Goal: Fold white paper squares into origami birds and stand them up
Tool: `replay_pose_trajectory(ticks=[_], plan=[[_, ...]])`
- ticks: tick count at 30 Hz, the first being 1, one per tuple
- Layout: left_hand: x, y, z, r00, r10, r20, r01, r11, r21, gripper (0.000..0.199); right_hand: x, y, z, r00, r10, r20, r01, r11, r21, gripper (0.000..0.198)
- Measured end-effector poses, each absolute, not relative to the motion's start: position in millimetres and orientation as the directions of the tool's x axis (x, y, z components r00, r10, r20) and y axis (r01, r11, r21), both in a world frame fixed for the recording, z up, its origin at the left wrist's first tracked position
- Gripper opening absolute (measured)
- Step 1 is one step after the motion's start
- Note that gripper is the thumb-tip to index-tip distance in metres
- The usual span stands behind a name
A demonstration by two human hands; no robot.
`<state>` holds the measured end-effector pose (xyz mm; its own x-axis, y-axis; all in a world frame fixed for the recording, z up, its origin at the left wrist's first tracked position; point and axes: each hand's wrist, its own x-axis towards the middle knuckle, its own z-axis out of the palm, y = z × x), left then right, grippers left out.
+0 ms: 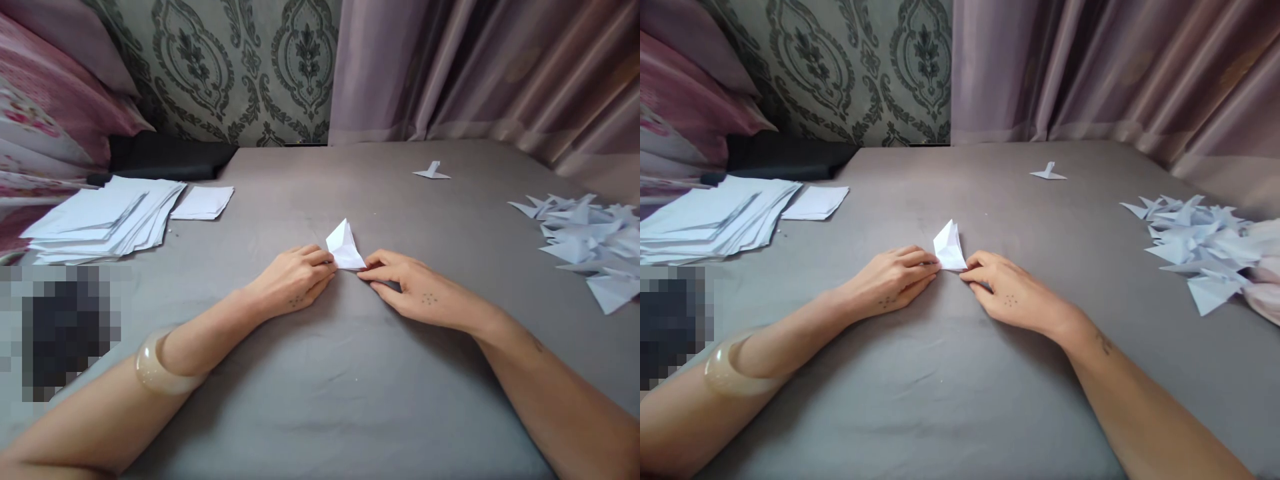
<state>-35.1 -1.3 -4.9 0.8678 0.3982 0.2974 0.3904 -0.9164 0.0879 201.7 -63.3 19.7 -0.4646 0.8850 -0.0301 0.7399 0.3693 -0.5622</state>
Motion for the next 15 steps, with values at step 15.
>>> replay_pose_trajectory(ticks=[15], plan=[[-35.6,10.7,-1.3,0.933,0.314,0.174,0.272,-0.935,0.229,0.038,222.9,-43.8,20.4,-0.286,0.920,-0.268,0.630,-0.031,-0.776,0.023]])
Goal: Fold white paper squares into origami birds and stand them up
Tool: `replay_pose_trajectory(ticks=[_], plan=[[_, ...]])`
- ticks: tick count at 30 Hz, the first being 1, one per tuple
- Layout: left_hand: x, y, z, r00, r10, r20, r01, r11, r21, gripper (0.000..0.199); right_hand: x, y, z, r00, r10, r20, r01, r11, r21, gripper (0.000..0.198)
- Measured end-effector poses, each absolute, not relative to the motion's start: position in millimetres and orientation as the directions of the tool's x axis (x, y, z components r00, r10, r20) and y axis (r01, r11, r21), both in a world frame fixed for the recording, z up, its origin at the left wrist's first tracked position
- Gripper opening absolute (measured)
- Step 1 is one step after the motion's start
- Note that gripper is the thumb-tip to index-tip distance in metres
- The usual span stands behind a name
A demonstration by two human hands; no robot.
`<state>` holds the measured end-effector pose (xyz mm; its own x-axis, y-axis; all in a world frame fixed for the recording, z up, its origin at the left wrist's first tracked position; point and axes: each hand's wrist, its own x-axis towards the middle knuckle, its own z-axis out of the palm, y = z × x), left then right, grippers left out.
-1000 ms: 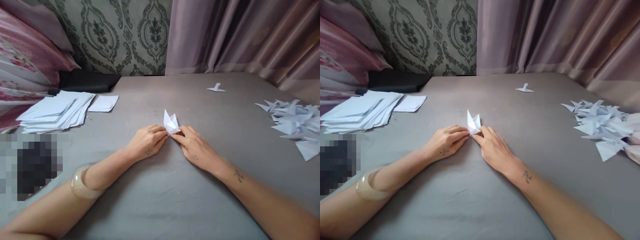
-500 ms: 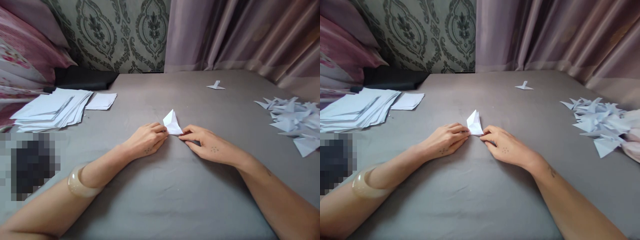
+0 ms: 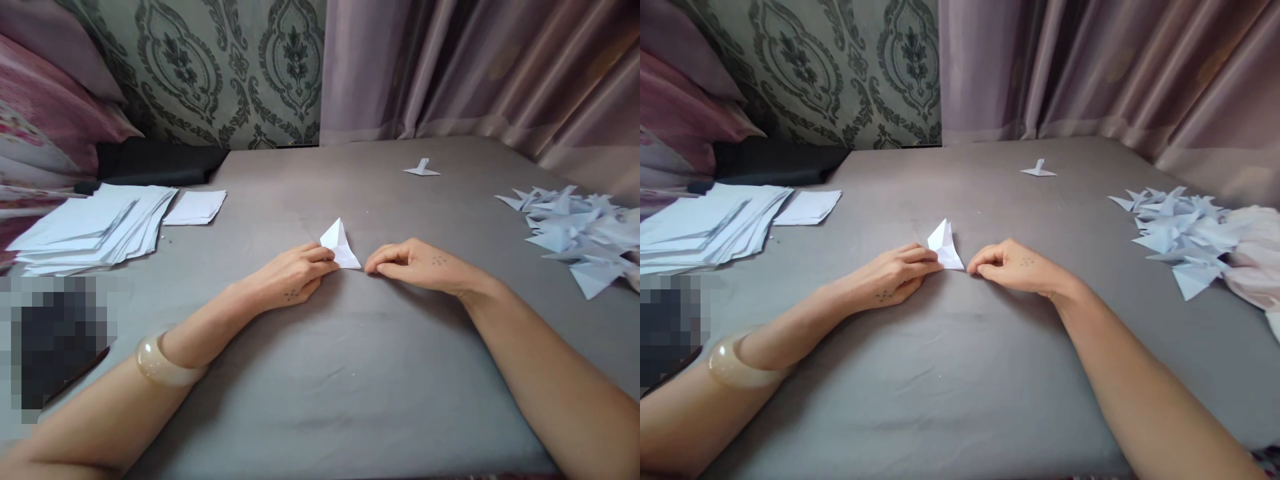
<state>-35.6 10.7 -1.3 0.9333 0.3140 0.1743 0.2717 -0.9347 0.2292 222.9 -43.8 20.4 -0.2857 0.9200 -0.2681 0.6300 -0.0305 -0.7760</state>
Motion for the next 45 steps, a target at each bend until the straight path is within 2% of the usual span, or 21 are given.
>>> replay_pose_trajectory(ticks=[5,10,24,37,42,45], plan=[[-33.0,15.1,-0.5,0.941,0.303,0.153,0.261,-0.934,0.243,0.044,220.7,-38.1,11.4,-0.097,0.936,-0.339,0.461,-0.259,-0.849,0.023],[-27.9,19.3,3.9,0.958,0.264,0.108,0.234,-0.945,0.230,0.050,220.3,-33.5,5.8,0.004,0.933,-0.361,0.353,-0.339,-0.872,0.022],[-17.5,18.3,9.7,0.966,0.251,0.056,0.241,-0.960,0.143,0.056,213.0,-35.8,8.5,0.018,0.942,-0.336,0.344,-0.321,-0.882,0.020],[-14.5,10.3,7.7,0.955,0.292,0.054,0.289,-0.956,0.057,0.054,213.9,-34.8,5.3,0.014,0.948,-0.319,0.341,-0.304,-0.890,0.021],[-10.7,10.3,9.3,0.954,0.298,0.041,0.295,-0.954,0.059,0.058,212.8,-35.4,6.2,0.019,0.950,-0.311,0.333,-0.299,-0.894,0.021],[-13.0,8.0,7.7,0.943,0.322,0.083,0.316,-0.945,0.080,0.057,211.5,-36.3,7.7,0.024,0.950,-0.310,0.334,-0.300,-0.894,0.021]])
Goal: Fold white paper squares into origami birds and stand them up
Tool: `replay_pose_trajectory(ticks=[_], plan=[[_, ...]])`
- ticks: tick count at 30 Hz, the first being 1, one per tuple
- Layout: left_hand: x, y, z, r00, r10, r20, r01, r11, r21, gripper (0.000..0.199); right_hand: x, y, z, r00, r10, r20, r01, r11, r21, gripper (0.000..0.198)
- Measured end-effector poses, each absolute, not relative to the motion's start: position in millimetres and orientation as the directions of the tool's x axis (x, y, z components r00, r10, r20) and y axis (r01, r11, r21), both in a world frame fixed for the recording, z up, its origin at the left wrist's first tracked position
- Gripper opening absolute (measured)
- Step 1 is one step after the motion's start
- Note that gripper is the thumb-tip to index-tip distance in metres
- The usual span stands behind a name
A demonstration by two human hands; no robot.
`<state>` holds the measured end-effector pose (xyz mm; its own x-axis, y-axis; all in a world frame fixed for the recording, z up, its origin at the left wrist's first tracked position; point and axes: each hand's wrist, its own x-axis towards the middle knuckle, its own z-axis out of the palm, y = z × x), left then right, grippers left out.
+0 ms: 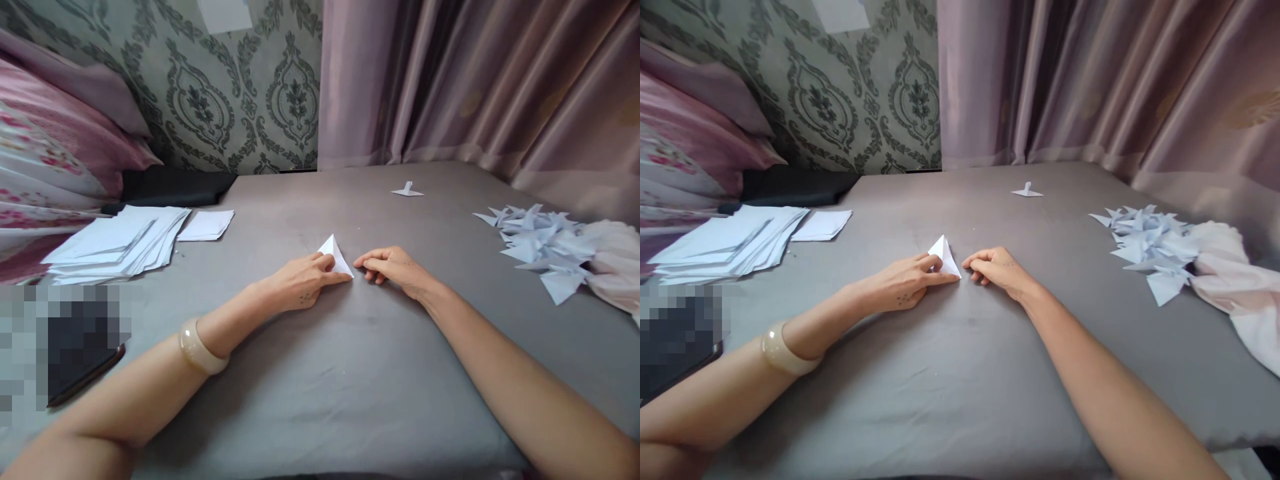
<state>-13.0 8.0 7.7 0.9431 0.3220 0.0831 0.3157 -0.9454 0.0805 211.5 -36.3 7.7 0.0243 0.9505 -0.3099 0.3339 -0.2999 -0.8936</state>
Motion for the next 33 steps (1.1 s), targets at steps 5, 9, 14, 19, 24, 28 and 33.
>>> replay_pose_trajectory(ticks=[5,9,14,19,24,28,33], plan=[[-21.3,6.3,-0.4,0.790,0.517,0.330,0.430,-0.851,0.302,0.035,211.4,-37.7,8.1,0.021,0.956,-0.294,0.324,-0.284,-0.902,0.021],[-23.7,11.3,-1.9,0.641,0.590,0.492,0.462,-0.808,0.366,0.032,210.6,-37.6,6.2,0.036,0.956,-0.290,0.338,-0.284,-0.897,0.020],[-26.7,18.6,-1.6,0.706,0.473,0.527,0.409,-0.880,0.243,0.038,202.2,-39.1,3.7,0.061,0.974,-0.218,0.342,-0.225,-0.912,0.027],[-30.0,22.5,-5.1,0.758,0.428,0.492,0.405,-0.900,0.159,0.034,192.2,-35.4,-5.5,0.019,0.999,-0.034,0.484,-0.039,-0.874,0.034],[-27.0,23.8,-6.6,0.764,0.434,0.477,0.432,-0.894,0.121,0.040,182.6,-27.6,-11.8,0.032,0.997,0.064,0.612,0.031,-0.791,0.029],[-26.0,24.0,-4.2,0.792,0.426,0.438,0.419,-0.900,0.118,0.054,179.0,-23.4,-13.4,0.018,0.995,0.096,0.579,0.068,-0.812,0.027],[-24.8,19.4,0.6,0.804,0.424,0.418,0.373,-0.906,0.201,0.062,178.3,-32.8,-1.3,-0.070,0.991,0.114,0.428,0.133,-0.894,0.027]])
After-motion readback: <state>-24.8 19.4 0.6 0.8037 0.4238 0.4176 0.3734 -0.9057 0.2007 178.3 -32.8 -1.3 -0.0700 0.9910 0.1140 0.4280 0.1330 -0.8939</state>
